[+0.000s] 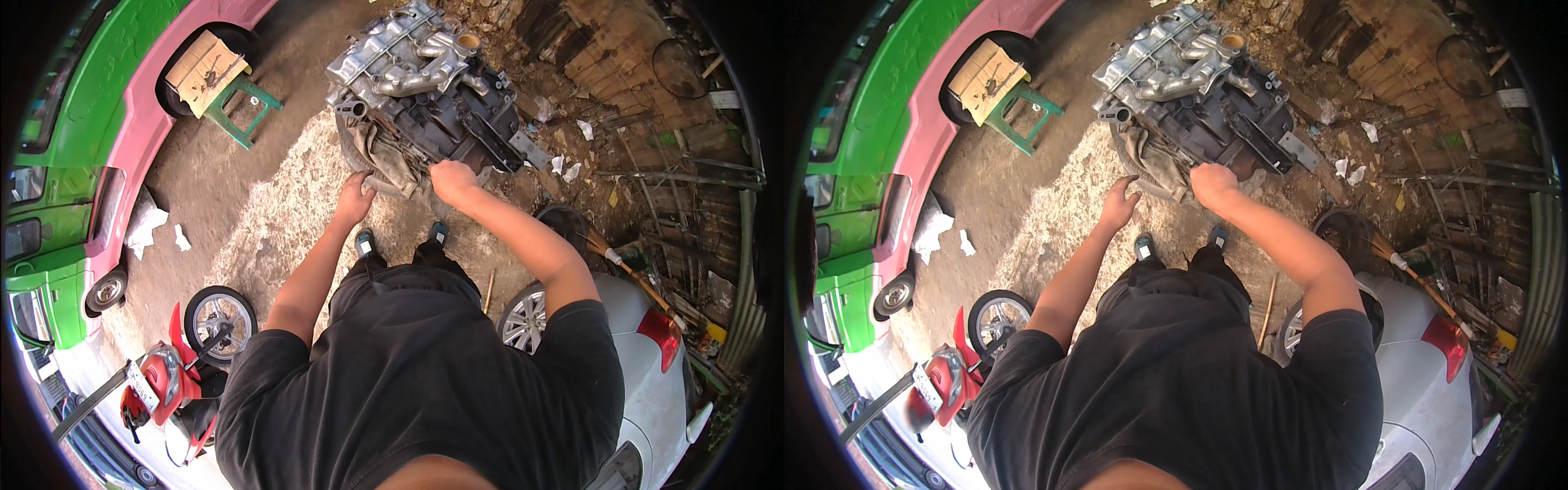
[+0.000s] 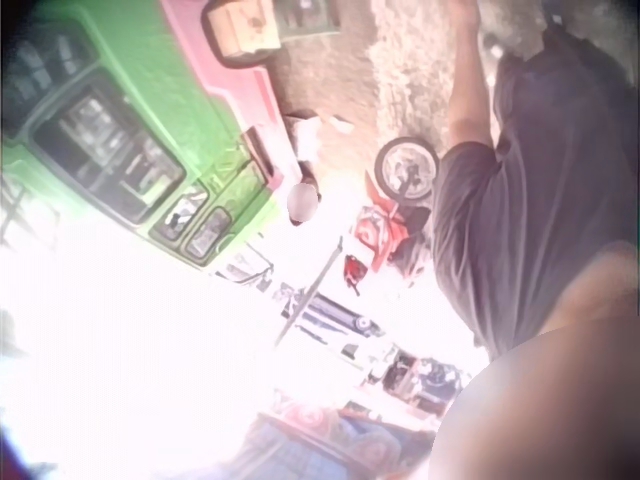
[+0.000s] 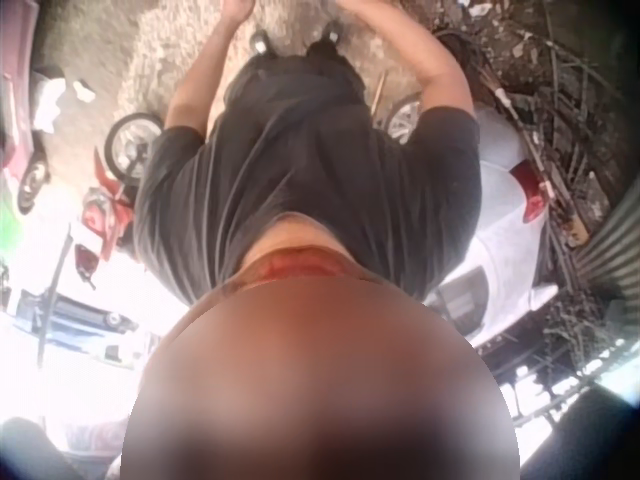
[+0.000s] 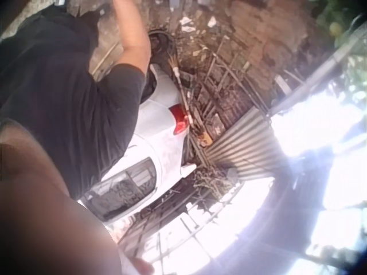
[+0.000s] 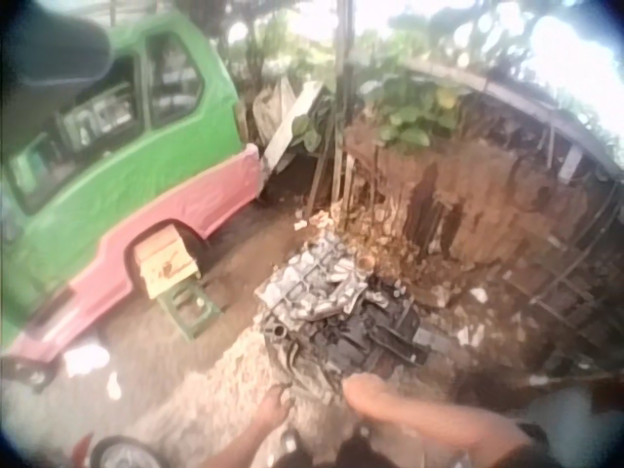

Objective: The person uses a wrench to loosen and remove bolts from a car engine block resting on a tire. They repeatedly reposition the wrench and apply force to turn the bolts, occasionally pausing to adjust their grip or stance.

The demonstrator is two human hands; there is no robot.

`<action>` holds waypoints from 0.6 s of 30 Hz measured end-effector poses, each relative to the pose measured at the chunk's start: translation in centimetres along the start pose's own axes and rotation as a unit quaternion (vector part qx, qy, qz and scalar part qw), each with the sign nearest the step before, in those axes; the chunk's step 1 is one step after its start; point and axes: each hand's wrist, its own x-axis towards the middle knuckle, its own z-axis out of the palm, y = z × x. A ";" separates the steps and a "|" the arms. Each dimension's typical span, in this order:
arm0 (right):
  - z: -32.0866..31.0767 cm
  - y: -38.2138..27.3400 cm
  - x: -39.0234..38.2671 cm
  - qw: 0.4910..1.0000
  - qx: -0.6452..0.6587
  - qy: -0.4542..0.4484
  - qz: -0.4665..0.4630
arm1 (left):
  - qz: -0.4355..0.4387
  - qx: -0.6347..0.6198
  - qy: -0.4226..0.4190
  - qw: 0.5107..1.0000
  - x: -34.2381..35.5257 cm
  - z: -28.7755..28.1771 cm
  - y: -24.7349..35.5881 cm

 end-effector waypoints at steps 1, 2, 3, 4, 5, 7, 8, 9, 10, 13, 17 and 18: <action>0.1 0.2 0.1 1.000 0.003 0.006 0.005 | -0.004 0.003 -0.002 1.000 0.0 0.2 -0.1; 0.3 0.3 0.0 1.000 0.008 -0.001 0.006 | -0.003 0.005 -0.005 1.000 -0.3 0.3 -0.2; 0.4 0.7 0.0 1.000 0.011 -0.005 0.007 | 0.000 0.007 -0.006 1.000 -0.2 0.4 -0.2; 0.4 1.1 0.0 1.000 0.014 -0.003 0.009 | 0.010 0.009 -0.002 1.000 -0.1 0.5 -0.3; 0.5 1.1 -0.1 0.999 0.031 0.013 0.020 | 0.019 0.003 -0.001 1.000 -0.1 0.5 -0.4; 1.1 1.0 -0.6 0.996 0.067 0.045 0.038 | 0.005 -0.016 -0.003 1.000 -0.1 0.5 -0.4; 1.4 1.0 -0.8 0.995 0.073 0.046 0.043 | -0.004 -0.026 -0.001 1.000 -0.2 0.4 -0.4; 1.7 1.1 -1.1 0.995 0.081 0.044 0.049 | -0.003 -0.028 -0.007 1.000 -0.1 0.3 -0.4; 2.0 1.3 -1.3 0.993 0.092 0.046 0.052 | -0.002 -0.020 -0.005 1.000 -0.1 0.2 -0.3; 3.6 3.0 -2.7 0.990 0.106 0.068 0.062 | -0.016 -0.009 -0.012 1.000 -0.1 0.0 -0.1; 6.8 4.6 -3.4 0.984 0.113 0.118 0.077 | -0.012 -0.010 -0.006 1.000 -0.3 -0.4 -0.5; 7.9 4.6 -3.6 0.979 0.128 0.135 0.083 | -0.012 -0.010 -0.007 1.000 -0.4 -0.6 -0.8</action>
